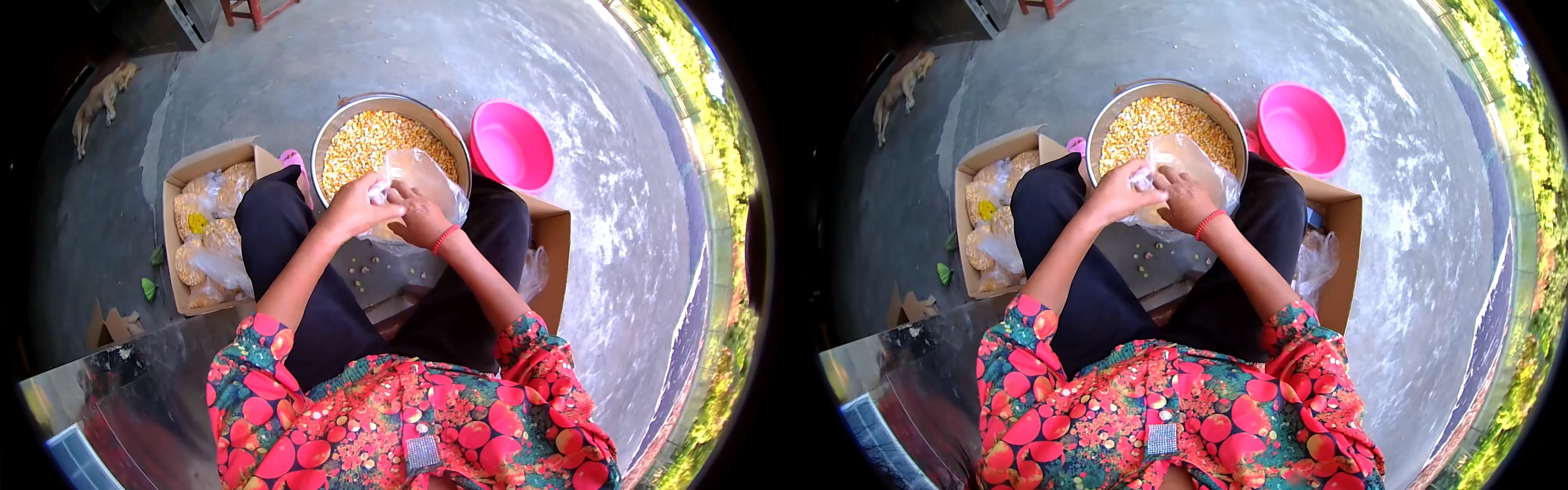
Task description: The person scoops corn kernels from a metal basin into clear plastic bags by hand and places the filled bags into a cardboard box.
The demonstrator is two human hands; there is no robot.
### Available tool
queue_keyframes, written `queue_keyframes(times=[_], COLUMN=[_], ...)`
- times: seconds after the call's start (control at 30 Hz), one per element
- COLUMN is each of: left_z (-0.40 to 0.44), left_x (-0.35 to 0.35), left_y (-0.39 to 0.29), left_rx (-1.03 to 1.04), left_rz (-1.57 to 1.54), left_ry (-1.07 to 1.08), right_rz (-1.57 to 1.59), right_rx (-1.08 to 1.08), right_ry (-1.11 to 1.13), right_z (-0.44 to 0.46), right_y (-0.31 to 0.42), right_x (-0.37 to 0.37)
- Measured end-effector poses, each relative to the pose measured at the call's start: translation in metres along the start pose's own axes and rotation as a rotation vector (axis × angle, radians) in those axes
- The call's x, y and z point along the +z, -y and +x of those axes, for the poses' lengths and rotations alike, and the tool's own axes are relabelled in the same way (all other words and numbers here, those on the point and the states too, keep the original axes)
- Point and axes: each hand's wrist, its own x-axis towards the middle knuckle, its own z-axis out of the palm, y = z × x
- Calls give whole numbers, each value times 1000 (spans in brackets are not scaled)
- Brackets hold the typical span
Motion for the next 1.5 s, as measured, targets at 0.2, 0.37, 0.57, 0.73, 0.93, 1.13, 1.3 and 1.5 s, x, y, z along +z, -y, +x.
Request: queue_keyframes(times=[0.2, 0.37, 0.57, 0.73, 0.93, 1.13, 1.3, 1.5], left_z=[-1, 24, 31, 29, 47, 50, 49, 48], left_x=[-17, -24, -33, -26, -38, -18, -22, -19], left_y=[22, 31, 13, 24, 25, 47, 40, 54], left_rx=[-29, -282, -412, -159, -284, -210, 140, -113], left_rz=[17, -649, -552, 366, 672, 294, 22, 274], left_ry=[-31, -200, -162, -121, 75, -29, 60, 67], right_rz=[-87, 302, 443, 614, 481, -113, -1, 111], right_rx=[167, -27, 351, 228, -215, -22, 135, 93], right_ry=[635, 330, 100, 416, 191, 371, 294, 394], right_z=[3, -2, 7, 9, 31, 49, 64, 68], right_y=[-10, -14, -11, -19, -20, -36, -64, -57], right_x=[12, 10, -34, -66, -78, -17, 18, 4])
